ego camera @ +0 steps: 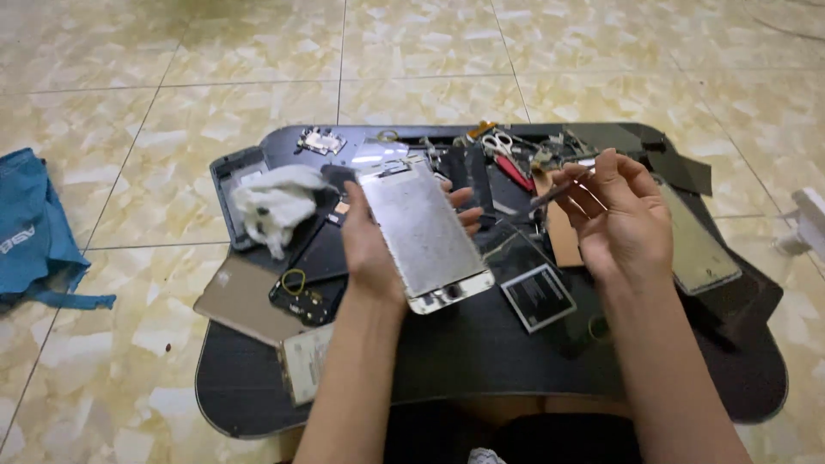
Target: Assembling and inspecting internal components of a smartphone on a small table.
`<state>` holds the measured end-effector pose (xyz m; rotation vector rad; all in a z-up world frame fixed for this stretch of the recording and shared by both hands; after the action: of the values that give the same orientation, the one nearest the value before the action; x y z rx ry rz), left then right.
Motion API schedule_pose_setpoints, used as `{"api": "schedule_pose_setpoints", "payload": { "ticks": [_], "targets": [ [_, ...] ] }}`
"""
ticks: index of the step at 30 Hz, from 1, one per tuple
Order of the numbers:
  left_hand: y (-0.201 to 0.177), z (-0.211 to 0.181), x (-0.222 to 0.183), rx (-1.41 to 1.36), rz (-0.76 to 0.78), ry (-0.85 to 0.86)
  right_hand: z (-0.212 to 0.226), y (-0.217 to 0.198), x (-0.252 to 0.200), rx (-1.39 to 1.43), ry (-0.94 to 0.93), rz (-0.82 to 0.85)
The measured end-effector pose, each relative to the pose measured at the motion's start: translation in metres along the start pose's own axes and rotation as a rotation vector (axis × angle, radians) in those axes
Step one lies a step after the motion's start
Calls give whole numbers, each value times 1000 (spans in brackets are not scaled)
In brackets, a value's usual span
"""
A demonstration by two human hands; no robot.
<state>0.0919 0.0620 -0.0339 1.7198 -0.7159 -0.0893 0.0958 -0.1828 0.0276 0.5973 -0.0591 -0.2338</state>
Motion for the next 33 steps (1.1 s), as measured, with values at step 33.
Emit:
{"api": "schedule_pose_setpoints", "payload": {
  "ticks": [33],
  "targets": [
    [59, 48, 13, 174, -323, -134, -35, -21, 18, 23, 160, -51]
  ]
}}
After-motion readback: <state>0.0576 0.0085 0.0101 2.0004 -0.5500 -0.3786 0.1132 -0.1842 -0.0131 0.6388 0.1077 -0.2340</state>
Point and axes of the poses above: each hand's wrist, its own x-axis towards the middle knuckle, its own y-axis out of the palm, z = x × y, the point moved 2 cm from there along x, towards the middle knuckle, and after that the axes turned 6 degrees about z, right-handed, at the moved point
